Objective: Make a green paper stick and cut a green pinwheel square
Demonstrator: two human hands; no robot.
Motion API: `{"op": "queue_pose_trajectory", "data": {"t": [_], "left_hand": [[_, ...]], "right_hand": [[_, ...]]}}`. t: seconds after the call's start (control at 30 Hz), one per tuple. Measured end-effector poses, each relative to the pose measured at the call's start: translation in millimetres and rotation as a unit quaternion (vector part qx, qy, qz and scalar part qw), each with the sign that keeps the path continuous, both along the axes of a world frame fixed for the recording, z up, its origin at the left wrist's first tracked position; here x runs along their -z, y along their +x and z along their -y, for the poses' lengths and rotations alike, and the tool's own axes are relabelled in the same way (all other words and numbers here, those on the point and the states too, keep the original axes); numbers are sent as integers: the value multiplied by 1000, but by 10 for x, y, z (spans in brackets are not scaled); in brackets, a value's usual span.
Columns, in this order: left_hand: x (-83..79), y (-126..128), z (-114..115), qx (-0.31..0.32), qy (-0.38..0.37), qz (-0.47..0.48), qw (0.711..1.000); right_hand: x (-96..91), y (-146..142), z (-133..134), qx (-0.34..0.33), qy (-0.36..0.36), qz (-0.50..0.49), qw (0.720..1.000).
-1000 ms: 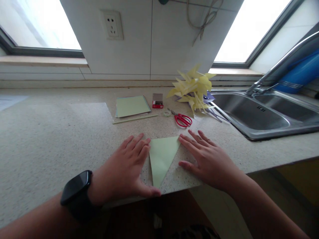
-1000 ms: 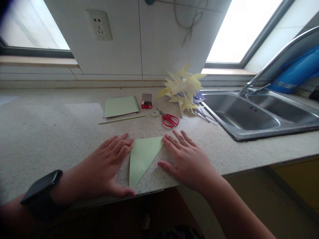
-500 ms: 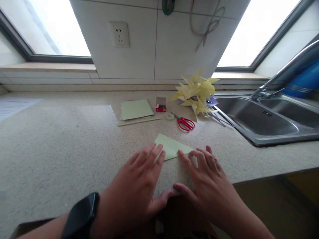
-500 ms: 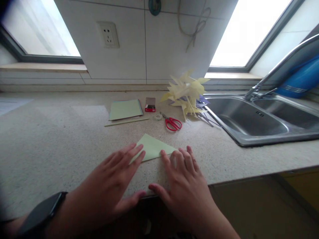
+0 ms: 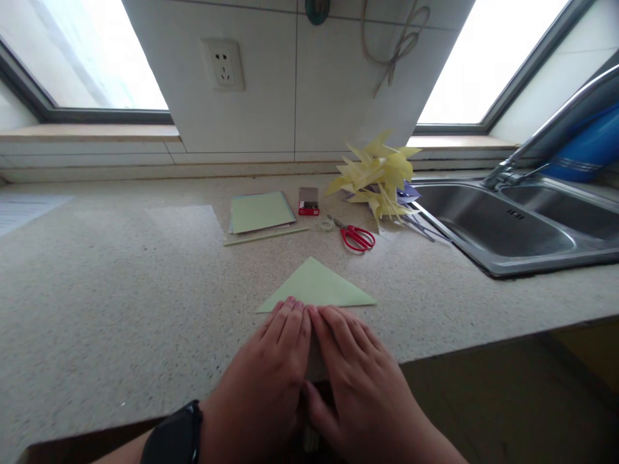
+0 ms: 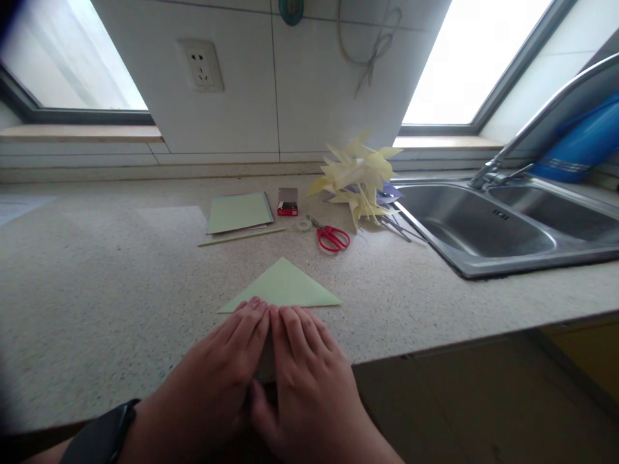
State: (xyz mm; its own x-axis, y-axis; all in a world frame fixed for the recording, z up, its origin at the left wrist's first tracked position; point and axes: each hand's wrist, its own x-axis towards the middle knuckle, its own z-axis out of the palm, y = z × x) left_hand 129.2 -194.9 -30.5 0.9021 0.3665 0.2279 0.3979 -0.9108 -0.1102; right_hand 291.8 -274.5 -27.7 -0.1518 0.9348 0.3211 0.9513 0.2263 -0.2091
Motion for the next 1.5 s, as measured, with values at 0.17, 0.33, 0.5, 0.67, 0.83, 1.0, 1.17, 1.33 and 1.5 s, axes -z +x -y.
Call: {"op": "queue_pose_trajectory", "data": {"t": [0.17,0.33,0.5,0.67,0.83,1.0,1.17,1.33,1.5], "left_hand": [[-12,40,19,-12,15,-27,999],[-71,77,56,-65,-4,-53,996],[-141,76,90,-103,0,-69,992],[-165,34,110,-127,9,-67,990],[-170,-57,122,-152,34,-94,983],[-164,-161,115,-161,47,-87,982],[-171,-210,106,-161,41,-66,984],[-224,-228,72,-160,11,-63,985],[-267,-246,37,-142,-25,-52,988]], "right_hand": [[-48,5,-33,4,-17,-40,999],[-20,76,-18,0,-7,-17,1000],[-27,133,-16,3,-1,14,1000],[-56,243,38,43,-6,52,998],[-39,436,82,75,3,91,993],[4,610,135,89,25,128,987],[59,629,166,82,53,136,986],[97,628,190,91,68,141,984],[109,617,232,103,69,142,982]]}}
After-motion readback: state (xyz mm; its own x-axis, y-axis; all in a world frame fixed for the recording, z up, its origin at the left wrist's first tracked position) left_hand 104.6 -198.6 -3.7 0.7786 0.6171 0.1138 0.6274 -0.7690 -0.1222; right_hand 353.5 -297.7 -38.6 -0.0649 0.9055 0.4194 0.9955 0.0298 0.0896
